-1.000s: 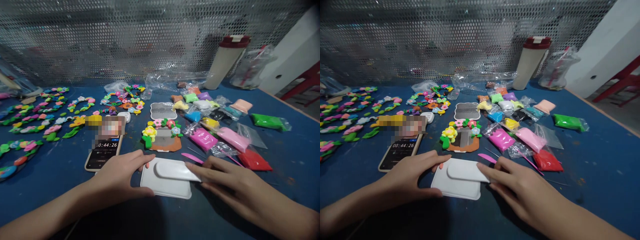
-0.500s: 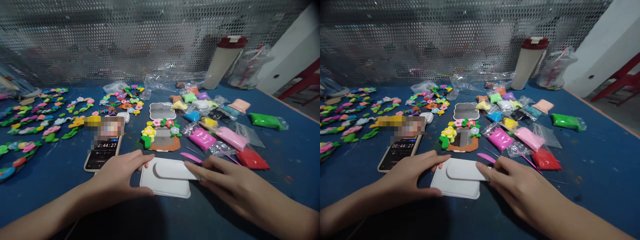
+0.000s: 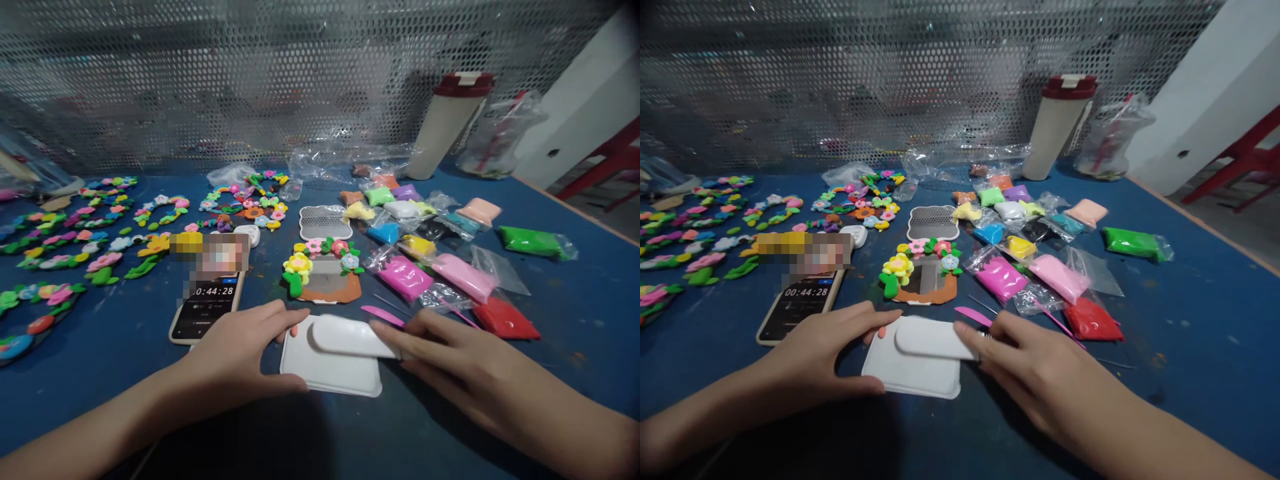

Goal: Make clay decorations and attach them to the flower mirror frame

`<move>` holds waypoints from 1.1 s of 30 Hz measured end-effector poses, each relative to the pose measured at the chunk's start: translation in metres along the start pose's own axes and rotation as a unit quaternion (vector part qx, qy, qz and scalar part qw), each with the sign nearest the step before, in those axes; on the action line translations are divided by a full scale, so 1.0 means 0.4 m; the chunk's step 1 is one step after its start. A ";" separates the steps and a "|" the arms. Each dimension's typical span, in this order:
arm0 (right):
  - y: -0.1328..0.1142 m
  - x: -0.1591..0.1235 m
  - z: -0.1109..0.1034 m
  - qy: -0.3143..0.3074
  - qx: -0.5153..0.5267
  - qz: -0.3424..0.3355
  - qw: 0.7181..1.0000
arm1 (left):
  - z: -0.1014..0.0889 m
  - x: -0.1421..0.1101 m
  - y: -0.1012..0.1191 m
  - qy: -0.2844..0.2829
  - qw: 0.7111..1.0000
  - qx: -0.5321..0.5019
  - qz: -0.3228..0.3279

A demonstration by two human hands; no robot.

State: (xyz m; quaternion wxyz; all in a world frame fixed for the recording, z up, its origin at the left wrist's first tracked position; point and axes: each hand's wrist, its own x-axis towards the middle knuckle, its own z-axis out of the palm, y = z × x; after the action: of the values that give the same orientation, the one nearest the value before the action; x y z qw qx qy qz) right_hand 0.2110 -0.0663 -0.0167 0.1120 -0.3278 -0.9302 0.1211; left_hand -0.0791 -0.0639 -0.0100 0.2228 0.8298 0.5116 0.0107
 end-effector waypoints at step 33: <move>-0.012 0.000 0.034 -0.003 0.011 0.016 1.000 | 0.001 -0.002 0.001 -0.001 1.000 0.012 -0.005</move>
State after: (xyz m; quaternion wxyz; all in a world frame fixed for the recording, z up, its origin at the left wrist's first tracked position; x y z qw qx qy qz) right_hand 0.2043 -0.0721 -0.0280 0.1108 -0.3408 -0.9239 0.1339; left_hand -0.0789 -0.0650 -0.0101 0.2131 0.8298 0.5158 0.0027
